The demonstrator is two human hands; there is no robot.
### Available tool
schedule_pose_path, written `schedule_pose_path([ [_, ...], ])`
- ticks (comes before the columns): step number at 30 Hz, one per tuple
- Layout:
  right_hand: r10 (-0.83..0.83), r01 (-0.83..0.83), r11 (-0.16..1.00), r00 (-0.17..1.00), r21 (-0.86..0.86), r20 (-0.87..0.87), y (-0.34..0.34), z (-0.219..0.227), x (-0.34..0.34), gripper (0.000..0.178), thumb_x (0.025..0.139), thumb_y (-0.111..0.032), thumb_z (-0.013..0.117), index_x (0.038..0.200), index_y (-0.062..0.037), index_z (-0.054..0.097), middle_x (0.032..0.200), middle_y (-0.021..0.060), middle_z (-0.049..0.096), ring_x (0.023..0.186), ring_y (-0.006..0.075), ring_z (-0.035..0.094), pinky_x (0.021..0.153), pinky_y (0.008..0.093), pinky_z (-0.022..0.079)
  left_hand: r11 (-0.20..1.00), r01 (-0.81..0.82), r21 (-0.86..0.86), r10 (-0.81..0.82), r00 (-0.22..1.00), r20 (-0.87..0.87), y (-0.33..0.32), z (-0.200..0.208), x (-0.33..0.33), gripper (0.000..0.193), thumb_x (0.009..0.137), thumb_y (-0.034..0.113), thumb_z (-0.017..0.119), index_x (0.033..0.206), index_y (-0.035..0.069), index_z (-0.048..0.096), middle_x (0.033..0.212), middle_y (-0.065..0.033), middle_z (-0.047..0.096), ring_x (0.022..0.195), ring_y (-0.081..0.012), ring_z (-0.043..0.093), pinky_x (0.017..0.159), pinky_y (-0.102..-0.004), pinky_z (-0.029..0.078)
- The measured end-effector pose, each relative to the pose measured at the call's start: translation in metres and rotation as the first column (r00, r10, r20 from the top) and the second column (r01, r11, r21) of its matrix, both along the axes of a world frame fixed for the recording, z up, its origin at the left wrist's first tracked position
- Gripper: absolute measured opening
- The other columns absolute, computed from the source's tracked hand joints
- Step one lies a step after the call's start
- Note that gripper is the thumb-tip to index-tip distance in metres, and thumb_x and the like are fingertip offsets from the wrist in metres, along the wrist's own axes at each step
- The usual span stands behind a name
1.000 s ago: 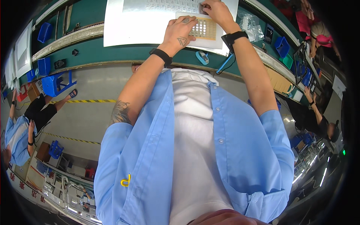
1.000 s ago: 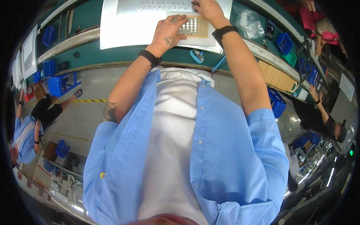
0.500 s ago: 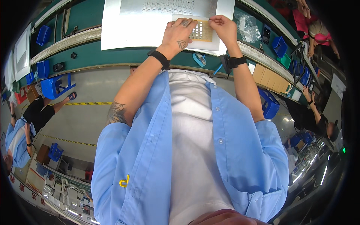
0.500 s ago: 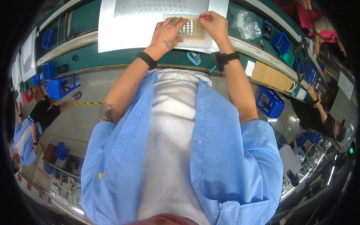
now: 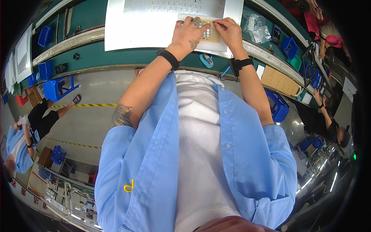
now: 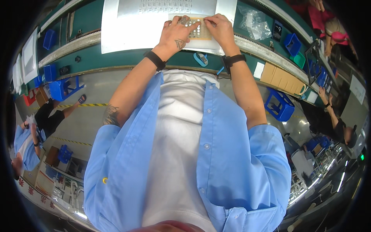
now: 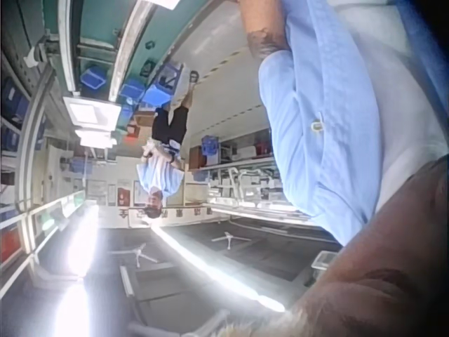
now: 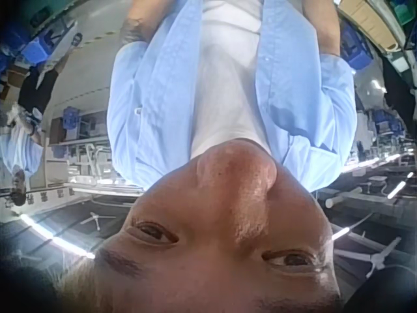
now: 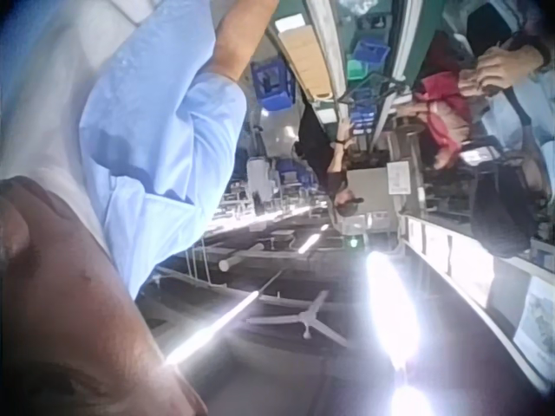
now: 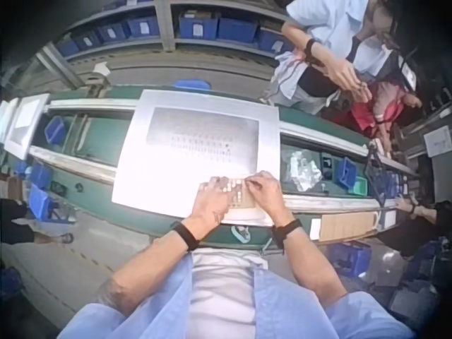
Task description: Assemble small electronic components by placing them into a grid tray at a factory workstation.
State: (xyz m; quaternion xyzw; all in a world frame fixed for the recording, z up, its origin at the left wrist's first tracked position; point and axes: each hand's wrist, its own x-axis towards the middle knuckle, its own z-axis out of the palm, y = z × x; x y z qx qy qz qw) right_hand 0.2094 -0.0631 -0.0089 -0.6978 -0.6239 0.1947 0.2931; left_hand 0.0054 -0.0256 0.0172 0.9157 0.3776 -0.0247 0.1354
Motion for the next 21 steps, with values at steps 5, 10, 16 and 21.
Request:
schedule_pose_path([
  [5,0.072,-0.076,0.995,0.995,0.067,0.064,0.004,0.001,0.001,0.015,0.087,-0.012,0.075,0.101,-0.0066,0.077,0.087,0.0051,0.068,0.075,0.018,0.065,0.07,0.0294,0.055,1.0,0.003,-0.03,-0.004,1.0,-0.013,0.002,-0.002,0.001,0.075,0.081,0.019,0.078,0.148,0.038,0.049,0.143,-0.0085,0.052,0.125,-0.0266,0.05,0.099,-0.0449,0.042],
  [10,0.165,-0.175,0.981,0.979,0.08,0.123,0.008,0.006,0.002,0.013,0.088,-0.009,0.072,0.099,-0.0025,0.074,0.087,0.0072,0.066,0.081,0.0228,0.064,0.071,0.032,0.055,1.0,-0.005,-0.018,0.005,1.0,0.017,0.001,-0.002,0.001,0.07,0.083,0.015,0.07,0.147,0.038,0.051,0.142,-0.0084,0.053,0.126,-0.0263,0.05,0.099,-0.0459,0.042],
  [16,0.245,-0.258,0.964,0.954,0.057,0.173,0.008,0.013,-0.001,0.013,0.087,-0.007,0.07,0.099,-0.0009,0.072,0.089,0.0087,0.065,0.086,0.0255,0.063,0.073,0.0351,0.055,0.999,-0.002,-0.039,0.002,1.0,-0.006,0.002,-0.001,0.001,0.078,0.079,0.02,0.08,0.148,0.038,0.049,0.141,-0.0082,0.053,0.125,-0.0265,0.05,0.099,-0.0457,0.042],
  [21,0.212,-0.227,0.972,0.96,0.065,0.186,0.009,0.012,-0.002,0.013,0.088,-0.007,0.07,0.1,-0.0018,0.072,0.09,0.0083,0.065,0.087,0.026,0.063,0.074,0.036,0.054,0.999,0.005,-0.038,-0.005,1.0,0.005,0.003,0.0,0.0,0.078,0.079,0.019,0.079,0.148,0.037,0.049,0.141,-0.0081,0.053,0.125,-0.0261,0.05,0.099,-0.0457,0.042],
])
